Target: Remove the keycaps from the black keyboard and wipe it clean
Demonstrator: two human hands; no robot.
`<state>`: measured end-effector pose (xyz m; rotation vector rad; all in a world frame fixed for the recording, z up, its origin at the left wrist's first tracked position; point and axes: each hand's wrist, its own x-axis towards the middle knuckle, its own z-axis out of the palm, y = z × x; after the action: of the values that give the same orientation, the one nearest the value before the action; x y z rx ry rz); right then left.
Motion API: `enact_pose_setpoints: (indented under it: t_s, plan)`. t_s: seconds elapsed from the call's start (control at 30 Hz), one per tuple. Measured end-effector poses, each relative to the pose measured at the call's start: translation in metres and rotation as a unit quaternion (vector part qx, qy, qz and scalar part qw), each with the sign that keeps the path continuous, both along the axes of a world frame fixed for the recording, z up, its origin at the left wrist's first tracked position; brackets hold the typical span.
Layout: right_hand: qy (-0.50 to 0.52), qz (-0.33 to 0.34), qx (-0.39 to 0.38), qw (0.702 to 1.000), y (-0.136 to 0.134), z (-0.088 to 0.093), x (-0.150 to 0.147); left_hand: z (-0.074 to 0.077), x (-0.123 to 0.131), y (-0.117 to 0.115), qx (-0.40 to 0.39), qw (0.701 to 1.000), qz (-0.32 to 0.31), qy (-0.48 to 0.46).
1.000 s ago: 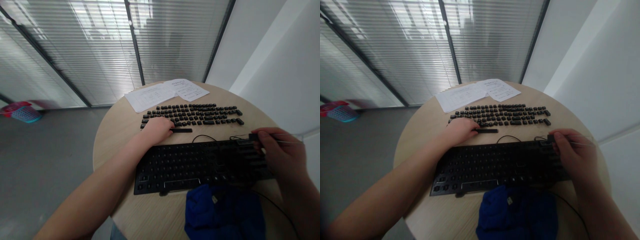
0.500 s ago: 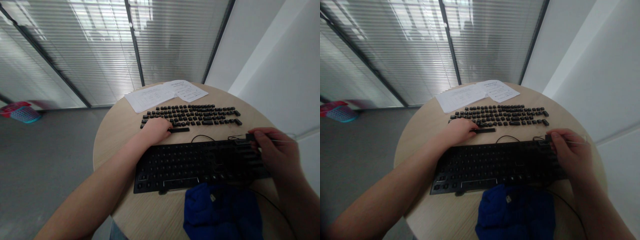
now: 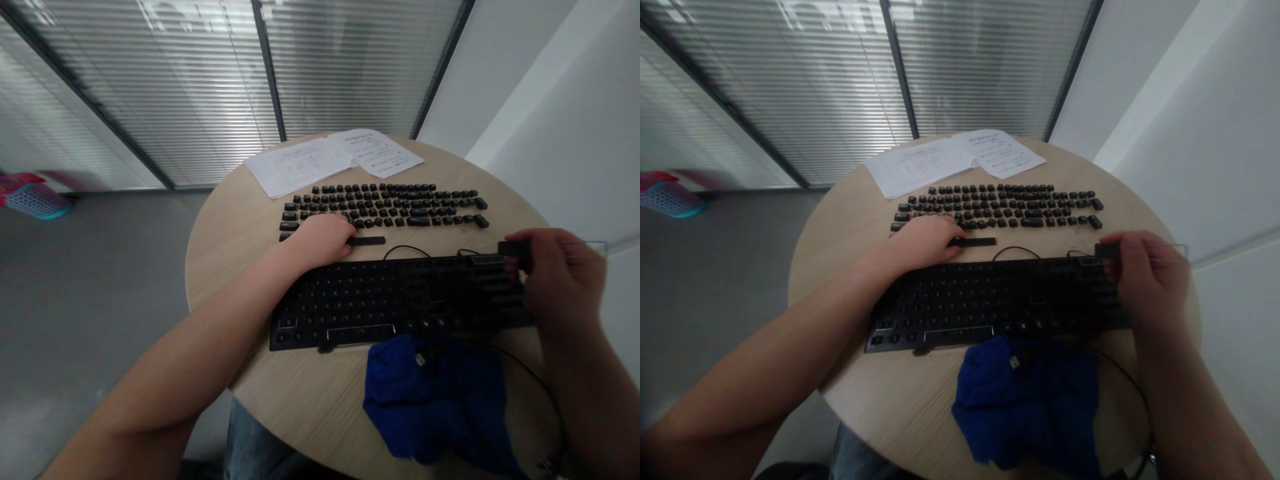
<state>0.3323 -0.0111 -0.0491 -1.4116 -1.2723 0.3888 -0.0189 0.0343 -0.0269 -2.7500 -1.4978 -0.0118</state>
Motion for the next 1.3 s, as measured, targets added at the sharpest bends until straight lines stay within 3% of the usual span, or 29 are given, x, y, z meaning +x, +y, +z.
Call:
enact_pose_setpoints:
  t_s: [0.1,0.2,0.27,0.37,0.43,0.53,0.73,0.9,1.0,1.1,1.3]
  plan:
    - [-0.023,-0.013,0.059,0.998,-0.003,0.001,0.0,0.01,-0.004,-0.003,0.017,0.998,-0.002,-0.067]
    - [-0.18,-0.017,0.156,0.971,-0.008,0.012,0.002,0.019,-0.01,-0.009,0.015,0.979,-0.02,-0.204]
    - [-0.273,0.026,0.201,0.94,-0.013,0.024,-0.003,0.022,-0.012,-0.013,-0.008,0.953,-0.049,-0.299]
    - [-0.338,0.148,0.153,0.917,-0.017,0.046,-0.026,0.022,-0.009,-0.019,-0.048,0.911,-0.101,-0.396]
    - [-0.357,0.228,0.122,0.897,-0.015,0.058,-0.047,0.022,-0.007,-0.022,-0.076,0.897,-0.131,-0.416]
    - [-0.331,0.287,0.118,0.891,-0.005,0.069,-0.076,0.024,-0.006,-0.023,-0.118,0.891,-0.173,-0.402]
    - [-0.295,0.392,0.126,0.862,0.011,0.072,-0.103,0.029,-0.009,-0.022,-0.146,0.878,-0.209,-0.405]
    - [-0.324,0.405,0.214,0.828,0.013,0.074,-0.112,0.03,-0.02,-0.019,-0.188,0.896,-0.172,-0.365]
    - [-0.39,0.357,0.235,0.815,0.022,0.071,-0.112,0.033,-0.037,-0.012,-0.131,0.923,-0.084,-0.353]
    - [-0.481,0.31,0.211,0.792,0.037,0.061,-0.115,0.037,-0.051,-0.008,-0.094,0.913,0.024,-0.396]
    - [-0.577,0.28,0.177,0.747,0.05,0.036,-0.139,0.039,-0.04,-0.017,-0.213,0.913,0.056,-0.343]
